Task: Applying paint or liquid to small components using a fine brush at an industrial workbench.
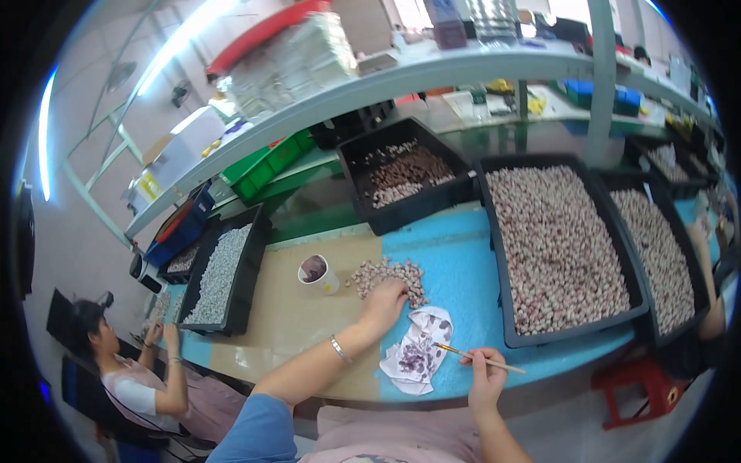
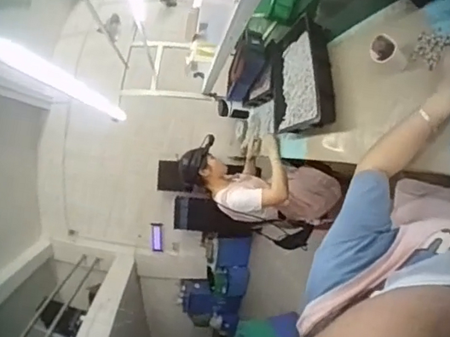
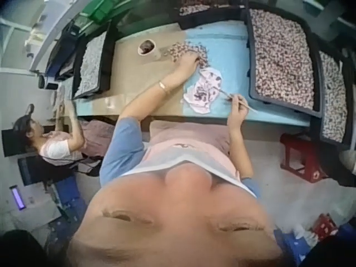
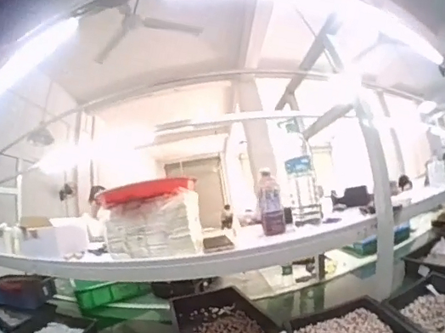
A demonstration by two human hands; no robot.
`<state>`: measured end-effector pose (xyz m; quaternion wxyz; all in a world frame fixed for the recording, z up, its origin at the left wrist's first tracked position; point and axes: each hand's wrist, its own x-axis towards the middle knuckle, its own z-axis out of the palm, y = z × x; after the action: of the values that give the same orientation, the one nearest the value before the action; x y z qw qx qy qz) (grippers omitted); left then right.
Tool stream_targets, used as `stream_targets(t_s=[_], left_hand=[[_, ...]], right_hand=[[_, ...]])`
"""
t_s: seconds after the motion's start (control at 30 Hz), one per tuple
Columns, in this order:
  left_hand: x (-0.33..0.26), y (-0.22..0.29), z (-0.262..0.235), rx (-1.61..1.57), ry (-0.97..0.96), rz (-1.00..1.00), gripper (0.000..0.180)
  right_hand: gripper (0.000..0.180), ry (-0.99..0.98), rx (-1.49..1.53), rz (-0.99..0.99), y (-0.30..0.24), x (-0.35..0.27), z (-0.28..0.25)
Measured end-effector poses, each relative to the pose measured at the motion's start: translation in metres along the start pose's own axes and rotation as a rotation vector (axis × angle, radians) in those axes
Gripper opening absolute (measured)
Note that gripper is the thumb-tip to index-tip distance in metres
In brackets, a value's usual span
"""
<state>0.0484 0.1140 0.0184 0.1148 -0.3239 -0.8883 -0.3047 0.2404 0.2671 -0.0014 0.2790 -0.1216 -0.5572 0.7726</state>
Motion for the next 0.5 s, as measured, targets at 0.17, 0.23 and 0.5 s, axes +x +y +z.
stream_targets(t_s=[0.17,0.23,0.5], left_hand=[[-0.010,0.006,0.007,0.182,-0.054,0.053,0.007],[-0.011,0.005,0.006,0.185,0.006,0.095,0.007],[-0.027,-0.010,-0.021,0.112,0.060,0.304,0.010]], right_hand=[[0.014,0.067,-0.045,-0.094,0.004,-0.003,0.002],[0.014,0.053,-0.063,-0.121,0.005,-0.002,-0.003],[0.014,0.046,-0.036,-0.140,0.013,0.006,-0.006]])
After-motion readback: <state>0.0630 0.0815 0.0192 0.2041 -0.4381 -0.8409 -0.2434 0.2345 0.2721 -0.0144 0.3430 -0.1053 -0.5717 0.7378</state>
